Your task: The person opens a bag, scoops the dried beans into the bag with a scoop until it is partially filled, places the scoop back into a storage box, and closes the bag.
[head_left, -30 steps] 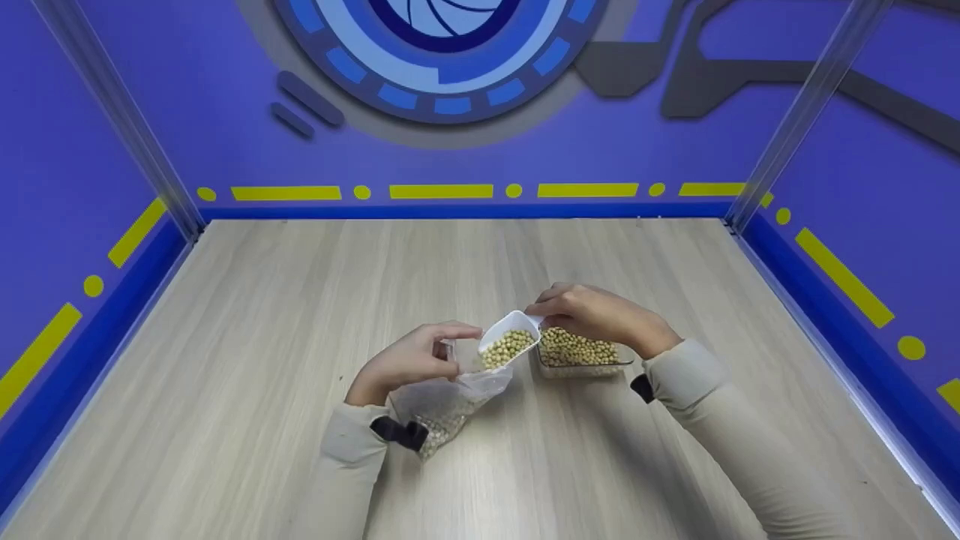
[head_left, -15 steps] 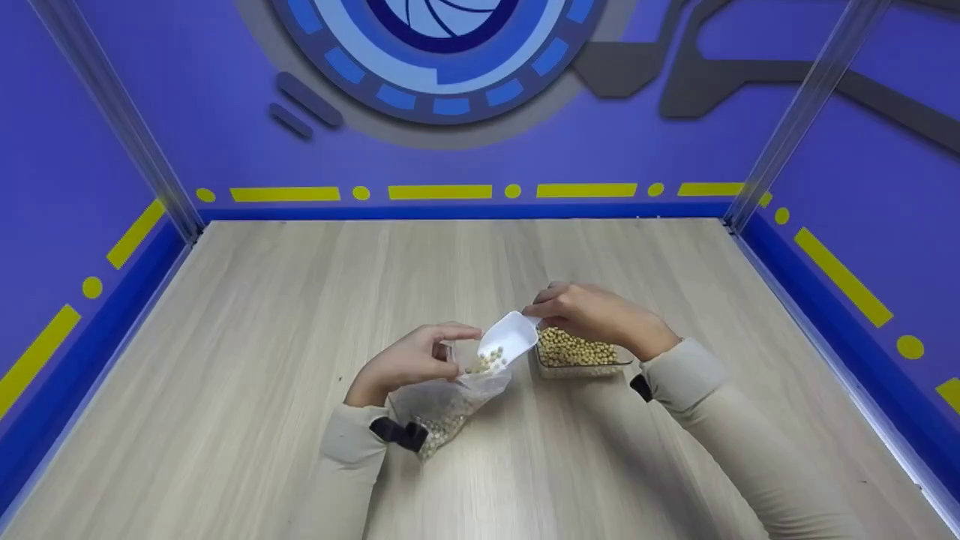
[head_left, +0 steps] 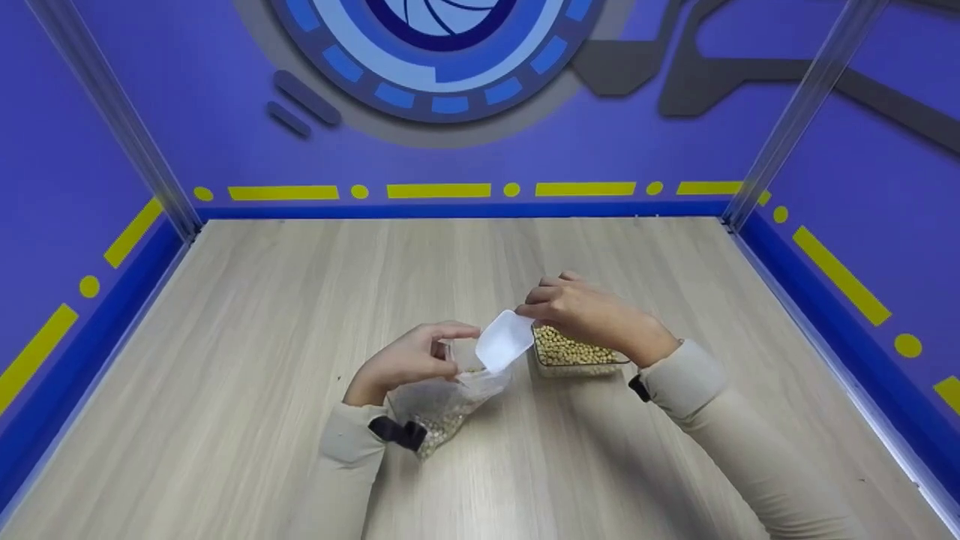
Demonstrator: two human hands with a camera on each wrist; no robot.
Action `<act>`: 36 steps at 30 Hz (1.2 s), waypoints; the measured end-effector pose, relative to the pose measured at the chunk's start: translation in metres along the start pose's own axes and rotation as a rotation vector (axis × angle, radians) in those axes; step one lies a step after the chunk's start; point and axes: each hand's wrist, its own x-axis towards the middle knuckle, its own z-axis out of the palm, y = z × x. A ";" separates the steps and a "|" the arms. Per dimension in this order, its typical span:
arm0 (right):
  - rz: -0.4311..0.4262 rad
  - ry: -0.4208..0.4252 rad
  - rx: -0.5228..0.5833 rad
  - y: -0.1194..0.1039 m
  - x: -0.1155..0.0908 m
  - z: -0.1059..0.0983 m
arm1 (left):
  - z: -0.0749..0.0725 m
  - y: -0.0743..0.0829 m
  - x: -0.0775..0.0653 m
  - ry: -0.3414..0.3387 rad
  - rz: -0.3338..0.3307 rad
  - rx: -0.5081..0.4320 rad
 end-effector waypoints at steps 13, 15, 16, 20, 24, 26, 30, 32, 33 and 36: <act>0.071 0.013 0.160 0.011 -0.015 0.000 | -0.001 0.001 0.000 0.014 0.000 0.030; 0.085 0.022 0.185 0.014 -0.019 -0.001 | -0.001 0.001 0.000 0.017 -0.003 0.032; 0.091 0.029 0.196 0.016 -0.021 -0.001 | -0.001 0.001 0.000 0.019 -0.005 0.033; 0.134 0.040 0.228 0.024 -0.031 -0.004 | 0.000 0.001 -0.001 0.014 -0.004 0.040; 0.219 -0.010 0.235 0.032 -0.040 -0.006 | 0.000 0.000 -0.001 0.004 0.009 0.052; 0.250 -0.043 0.222 0.036 -0.046 -0.006 | 0.000 0.000 -0.001 0.001 0.013 0.058; 0.271 -0.088 0.181 0.042 -0.057 -0.003 | 0.000 -0.002 0.000 0.001 0.013 0.069; 0.278 -0.106 0.158 0.044 -0.061 -0.002 | 0.000 -0.002 0.000 0.003 0.010 0.065; 0.279 -0.113 0.147 0.045 -0.064 -0.002 | 0.000 -0.002 0.001 0.004 0.007 0.061; 0.280 -0.134 0.112 0.049 -0.070 -0.003 | 0.000 -0.001 0.001 0.004 0.002 0.045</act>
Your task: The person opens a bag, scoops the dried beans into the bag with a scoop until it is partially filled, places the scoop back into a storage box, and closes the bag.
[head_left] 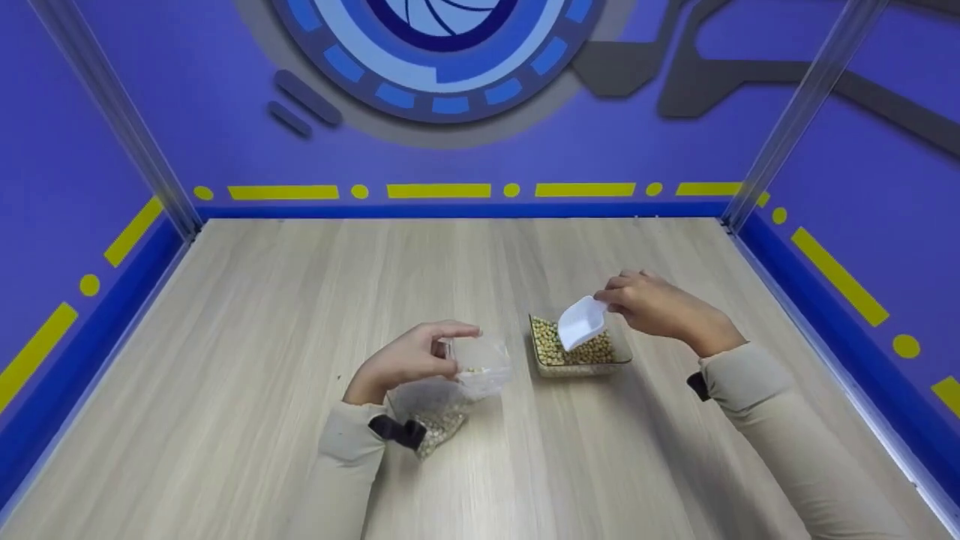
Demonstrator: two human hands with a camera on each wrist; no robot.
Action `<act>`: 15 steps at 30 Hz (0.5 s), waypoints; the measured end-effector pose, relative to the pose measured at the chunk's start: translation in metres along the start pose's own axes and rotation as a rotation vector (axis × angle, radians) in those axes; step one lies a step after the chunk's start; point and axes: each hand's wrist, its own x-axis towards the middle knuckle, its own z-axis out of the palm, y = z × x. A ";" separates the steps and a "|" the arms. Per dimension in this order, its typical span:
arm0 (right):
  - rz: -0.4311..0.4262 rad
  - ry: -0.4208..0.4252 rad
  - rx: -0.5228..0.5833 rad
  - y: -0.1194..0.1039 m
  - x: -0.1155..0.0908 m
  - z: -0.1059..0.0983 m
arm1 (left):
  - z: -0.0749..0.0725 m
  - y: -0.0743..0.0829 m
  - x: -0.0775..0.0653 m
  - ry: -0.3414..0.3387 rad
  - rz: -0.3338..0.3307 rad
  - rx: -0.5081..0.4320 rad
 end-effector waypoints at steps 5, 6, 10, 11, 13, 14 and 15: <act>-0.006 -0.020 -0.071 0.005 -0.006 -0.005 | 0.000 0.002 -0.001 -0.009 0.002 0.002; -0.008 -0.023 -0.088 0.005 -0.006 -0.006 | 0.000 0.002 -0.001 -0.012 0.000 -0.001; -0.013 -0.033 -0.163 0.004 -0.007 -0.010 | 0.000 0.001 -0.001 -0.018 -0.005 -0.016; -0.015 -0.035 -0.180 0.003 -0.007 -0.011 | 0.000 0.001 -0.001 -0.019 -0.006 -0.019; -0.014 -0.046 -0.215 0.000 -0.007 -0.012 | 0.000 0.001 -0.001 -0.021 0.001 -0.022; -0.011 -0.055 -0.236 -0.001 -0.007 -0.013 | 0.000 0.001 -0.001 -0.022 0.006 -0.020; -0.006 -0.066 -0.254 -0.003 -0.007 -0.013 | 0.000 0.002 -0.001 -0.024 0.009 -0.020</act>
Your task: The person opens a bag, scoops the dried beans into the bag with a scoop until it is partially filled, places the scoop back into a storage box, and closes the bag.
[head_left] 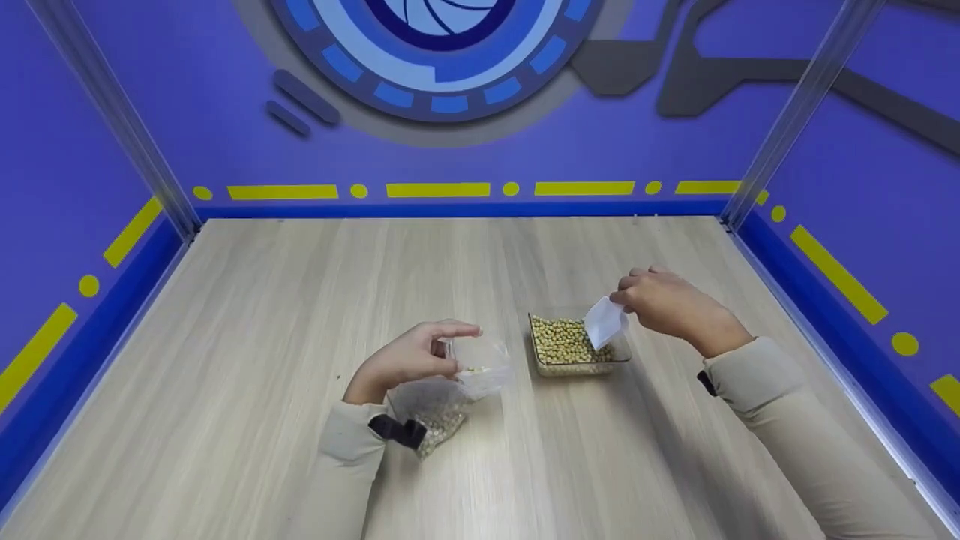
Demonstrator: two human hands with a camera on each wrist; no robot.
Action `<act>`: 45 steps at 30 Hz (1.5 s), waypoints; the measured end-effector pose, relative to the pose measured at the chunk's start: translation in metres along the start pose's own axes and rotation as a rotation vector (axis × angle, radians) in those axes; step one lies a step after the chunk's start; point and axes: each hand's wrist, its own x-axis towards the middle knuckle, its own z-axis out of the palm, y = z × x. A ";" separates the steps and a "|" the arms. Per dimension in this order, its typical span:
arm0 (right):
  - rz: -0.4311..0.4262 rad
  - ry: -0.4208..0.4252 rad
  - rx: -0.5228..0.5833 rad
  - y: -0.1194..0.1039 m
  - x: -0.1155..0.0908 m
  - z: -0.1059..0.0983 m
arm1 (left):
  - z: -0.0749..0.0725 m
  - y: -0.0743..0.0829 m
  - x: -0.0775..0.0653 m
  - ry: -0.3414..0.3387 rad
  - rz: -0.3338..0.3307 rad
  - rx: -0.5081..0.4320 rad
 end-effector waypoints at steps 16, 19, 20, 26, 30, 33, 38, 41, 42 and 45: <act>0.019 -0.093 -0.220 -0.019 0.008 0.000 | 0.000 0.002 -0.001 0.001 0.014 0.020; -0.002 -0.045 -0.272 -0.021 0.009 0.000 | 0.000 0.001 -0.001 0.002 0.013 0.020; -0.007 -0.035 -0.289 -0.021 0.010 0.000 | 0.000 0.001 -0.001 0.003 0.013 0.021; -0.001 -0.039 -0.360 -0.026 0.011 0.004 | -0.001 0.000 -0.001 0.012 0.003 0.031; 0.025 -0.075 -0.361 -0.029 0.011 0.005 | -0.001 0.000 -0.002 0.018 -0.005 0.030; 0.041 -0.091 -0.337 -0.031 0.012 0.007 | -0.001 0.000 -0.002 0.021 -0.008 0.038; 0.048 -0.103 -0.272 -0.028 0.011 0.010 | 0.000 0.000 -0.002 0.014 0.001 0.054; 0.035 -0.100 -0.231 -0.024 0.009 0.012 | -0.001 0.001 -0.002 0.011 0.000 0.053; 0.029 -0.100 -0.210 -0.022 0.009 0.012 | -0.001 0.001 -0.002 0.009 0.000 0.054; 0.030 -0.110 -0.102 -0.015 0.007 0.014 | -0.001 0.002 -0.002 0.008 -0.001 0.060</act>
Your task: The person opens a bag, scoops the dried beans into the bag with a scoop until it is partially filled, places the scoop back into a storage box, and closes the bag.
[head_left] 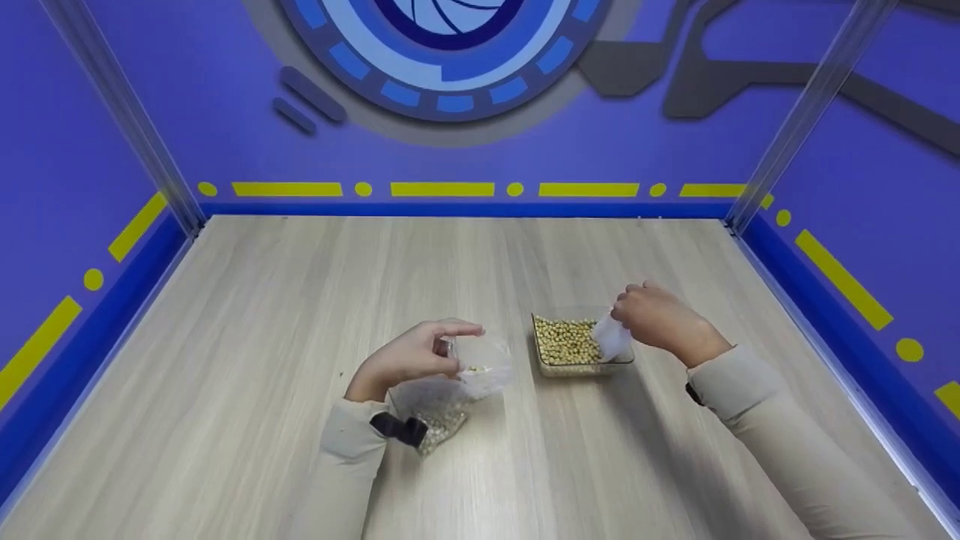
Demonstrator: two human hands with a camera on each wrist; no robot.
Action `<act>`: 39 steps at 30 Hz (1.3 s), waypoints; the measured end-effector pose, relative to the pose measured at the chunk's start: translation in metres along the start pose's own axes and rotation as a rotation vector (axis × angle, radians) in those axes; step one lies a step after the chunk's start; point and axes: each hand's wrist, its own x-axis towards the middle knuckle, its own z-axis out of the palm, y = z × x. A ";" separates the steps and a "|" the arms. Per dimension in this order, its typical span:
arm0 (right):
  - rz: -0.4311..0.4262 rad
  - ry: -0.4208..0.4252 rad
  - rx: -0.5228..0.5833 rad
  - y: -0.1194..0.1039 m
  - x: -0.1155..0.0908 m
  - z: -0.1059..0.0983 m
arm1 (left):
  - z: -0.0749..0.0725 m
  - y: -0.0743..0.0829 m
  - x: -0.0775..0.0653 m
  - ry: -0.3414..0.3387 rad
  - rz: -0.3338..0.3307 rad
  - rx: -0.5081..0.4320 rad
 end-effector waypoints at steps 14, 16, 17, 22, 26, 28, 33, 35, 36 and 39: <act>-0.002 0.007 0.383 0.021 -0.009 0.024 | 0.000 0.000 0.000 -0.006 -0.033 -0.048; -0.004 0.035 0.401 0.022 -0.009 0.027 | 0.000 0.000 0.000 -0.006 -0.034 -0.055; -0.004 0.048 0.406 0.022 -0.009 0.028 | 0.000 0.000 0.000 -0.006 -0.032 -0.055; -0.022 0.113 0.417 0.022 -0.008 0.035 | 0.000 -0.001 0.001 -0.006 -0.026 -0.044; -0.043 0.158 0.427 0.022 -0.007 0.042 | 0.000 -0.003 0.001 -0.005 -0.020 -0.024; -0.044 0.174 0.436 0.021 -0.005 0.045 | 0.000 -0.003 0.001 -0.003 -0.017 -0.016; -0.024 0.162 0.484 0.018 -0.003 0.050 | 0.000 -0.003 0.001 -0.001 -0.017 -0.023; -0.011 0.142 0.512 0.017 -0.003 0.052 | 0.000 -0.003 0.001 -0.002 -0.019 -0.030; -0.006 0.133 0.524 0.017 -0.003 0.052 | 0.001 -0.002 0.001 -0.005 -0.022 -0.040; 0.022 0.103 0.561 0.015 -0.003 0.053 | 0.001 -0.002 0.002 -0.011 -0.027 -0.069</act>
